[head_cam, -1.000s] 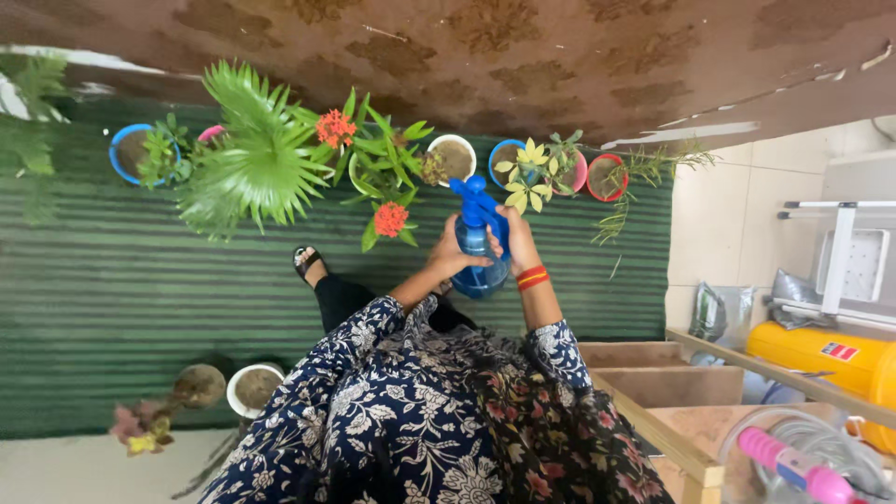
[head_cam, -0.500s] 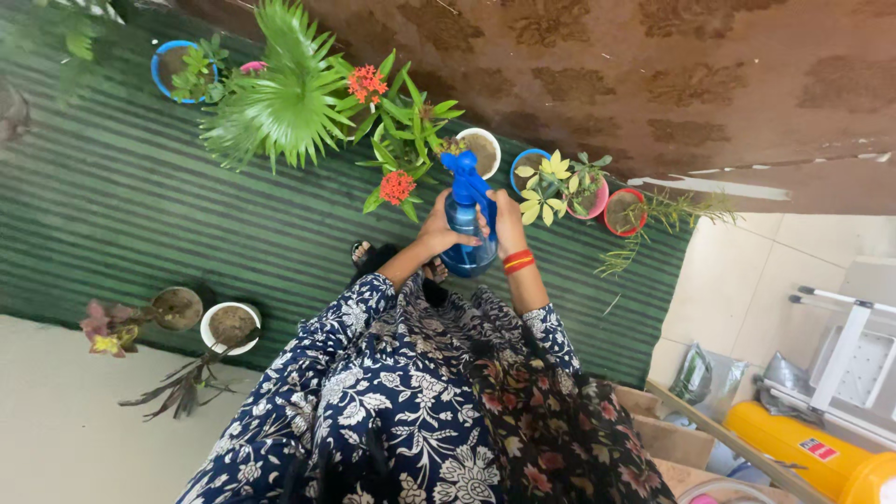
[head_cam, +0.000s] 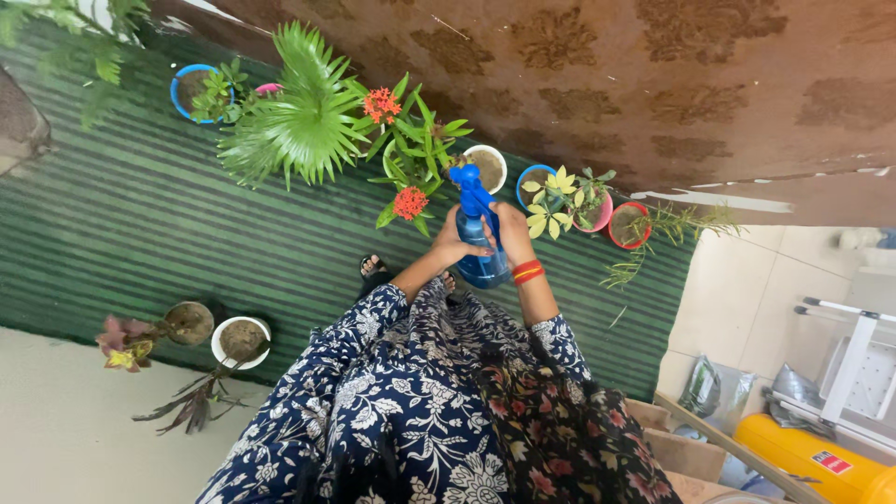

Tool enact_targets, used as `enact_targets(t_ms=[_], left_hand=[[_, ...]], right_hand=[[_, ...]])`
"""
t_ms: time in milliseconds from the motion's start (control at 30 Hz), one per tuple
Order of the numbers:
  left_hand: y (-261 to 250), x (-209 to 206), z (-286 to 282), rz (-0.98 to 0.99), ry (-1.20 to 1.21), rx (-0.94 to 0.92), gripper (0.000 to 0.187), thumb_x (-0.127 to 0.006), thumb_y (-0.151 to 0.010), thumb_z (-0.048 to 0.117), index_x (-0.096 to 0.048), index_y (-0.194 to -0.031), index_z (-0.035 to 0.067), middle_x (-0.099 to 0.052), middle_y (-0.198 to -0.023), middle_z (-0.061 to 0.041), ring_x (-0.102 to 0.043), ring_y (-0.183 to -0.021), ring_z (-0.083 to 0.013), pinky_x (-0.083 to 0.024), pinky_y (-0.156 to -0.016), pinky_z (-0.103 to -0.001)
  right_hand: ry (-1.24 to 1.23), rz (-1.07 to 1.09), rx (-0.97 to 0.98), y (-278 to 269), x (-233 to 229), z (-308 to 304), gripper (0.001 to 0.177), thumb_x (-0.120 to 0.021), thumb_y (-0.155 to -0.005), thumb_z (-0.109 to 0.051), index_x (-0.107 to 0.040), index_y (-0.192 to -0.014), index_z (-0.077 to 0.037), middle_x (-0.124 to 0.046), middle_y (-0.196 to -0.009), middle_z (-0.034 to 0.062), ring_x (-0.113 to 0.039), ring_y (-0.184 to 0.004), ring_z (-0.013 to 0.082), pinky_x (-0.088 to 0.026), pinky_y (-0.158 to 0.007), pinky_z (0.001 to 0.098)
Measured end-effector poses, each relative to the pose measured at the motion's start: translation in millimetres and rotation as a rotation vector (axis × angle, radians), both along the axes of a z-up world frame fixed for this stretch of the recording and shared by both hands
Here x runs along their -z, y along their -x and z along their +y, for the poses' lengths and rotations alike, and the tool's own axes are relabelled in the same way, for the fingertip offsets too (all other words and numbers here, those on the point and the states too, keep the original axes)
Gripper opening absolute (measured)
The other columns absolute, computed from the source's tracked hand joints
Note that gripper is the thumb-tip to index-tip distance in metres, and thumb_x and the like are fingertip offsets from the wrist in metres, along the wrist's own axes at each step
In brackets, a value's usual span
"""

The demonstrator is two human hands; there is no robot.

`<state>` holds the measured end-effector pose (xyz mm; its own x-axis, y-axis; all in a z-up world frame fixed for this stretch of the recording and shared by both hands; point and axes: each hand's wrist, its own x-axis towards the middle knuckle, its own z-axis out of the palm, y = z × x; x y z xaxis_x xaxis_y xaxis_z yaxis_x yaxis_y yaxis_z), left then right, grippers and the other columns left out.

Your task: The person uses a blue spray bottle to water a variety of potted plants arranged on a green mat. They systematically move from one plant to the next, spraying water onto the leaves and soil of each pot.

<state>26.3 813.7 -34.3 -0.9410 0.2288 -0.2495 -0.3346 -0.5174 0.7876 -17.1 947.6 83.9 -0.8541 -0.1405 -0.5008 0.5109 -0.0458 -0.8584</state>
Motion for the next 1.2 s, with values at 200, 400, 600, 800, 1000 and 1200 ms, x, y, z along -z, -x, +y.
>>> enact_targets(t_ms=[200, 400, 600, 800, 1000, 1200], left_hand=[[-2, -15, -14, -0.009, -0.063, -0.027, 0.107, -0.08, -0.057, -0.023, -0.026, -0.142, 0.011, -0.062, -0.106, -0.01, -0.07, -0.092, -0.026, -0.063, -0.082, -0.049], [8, -14, -9, 0.043, -0.008, -0.085, 0.097, -0.083, -0.059, -0.022, -0.032, -0.136, 0.007, -0.064, -0.103, -0.012, -0.071, -0.093, -0.0268, -0.062, -0.083, -0.048], [34, 11, 35, 0.051, 0.098, -0.282, 0.103, -0.086, -0.059, -0.021, -0.031, -0.141, 0.009, -0.064, -0.107, -0.008, -0.069, -0.098, -0.0241, -0.06, -0.089, -0.045], [64, 1, 100, -0.092, 0.064, -0.507, 0.115, -0.083, -0.058, -0.021, -0.024, -0.151, 0.013, -0.064, -0.103, -0.006, -0.07, -0.092, -0.0227, -0.062, -0.085, -0.044], [74, -26, 136, -0.117, 0.061, -0.582, 0.116, -0.081, -0.061, -0.021, -0.021, -0.154, 0.016, -0.065, -0.102, -0.006, -0.071, -0.091, -0.022, -0.063, -0.084, -0.044], [77, -34, 148, -0.089, 0.128, -0.599, 0.117, -0.082, -0.062, -0.023, -0.023, -0.154, 0.016, -0.065, -0.103, -0.005, -0.069, -0.094, -0.0206, -0.06, -0.089, -0.041]], right_hand=[[0.014, -0.085, 0.014, -2, -11, -12, 0.039, -0.053, -0.1, -0.035, -0.063, -0.083, -0.002, -0.06, -0.061, 0.0056, -0.052, -0.047, 0.0134, -0.04, -0.045, 0.0275], [-0.009, -0.065, -0.099, 25, 4, -3, 0.039, -0.053, -0.101, -0.035, -0.064, -0.084, -0.002, -0.06, -0.062, 0.0058, -0.052, -0.048, 0.0134, -0.039, -0.045, 0.0273], [0.019, -0.071, -0.331, 80, 27, 27, 0.039, -0.055, -0.1, -0.037, -0.065, -0.085, -0.003, -0.061, -0.062, 0.0049, -0.053, -0.047, 0.0133, -0.04, -0.044, 0.027], [-0.058, -0.022, -0.521, 118, 24, 71, 0.042, -0.058, -0.1, -0.042, -0.066, -0.085, -0.003, -0.062, -0.063, 0.0035, -0.055, -0.049, 0.0119, -0.042, -0.046, 0.026], [0.028, -0.01, -0.596, 142, 16, 100, 0.038, -0.058, -0.098, -0.039, -0.066, -0.088, -0.004, -0.062, -0.066, 0.0036, -0.054, -0.051, 0.0108, -0.042, -0.047, 0.0254], [0.06, -0.052, -0.601, 146, 2, 111, 0.038, -0.058, -0.098, -0.041, -0.065, -0.087, -0.005, -0.061, -0.066, 0.0031, -0.054, -0.051, 0.0106, -0.041, -0.047, 0.0248]])
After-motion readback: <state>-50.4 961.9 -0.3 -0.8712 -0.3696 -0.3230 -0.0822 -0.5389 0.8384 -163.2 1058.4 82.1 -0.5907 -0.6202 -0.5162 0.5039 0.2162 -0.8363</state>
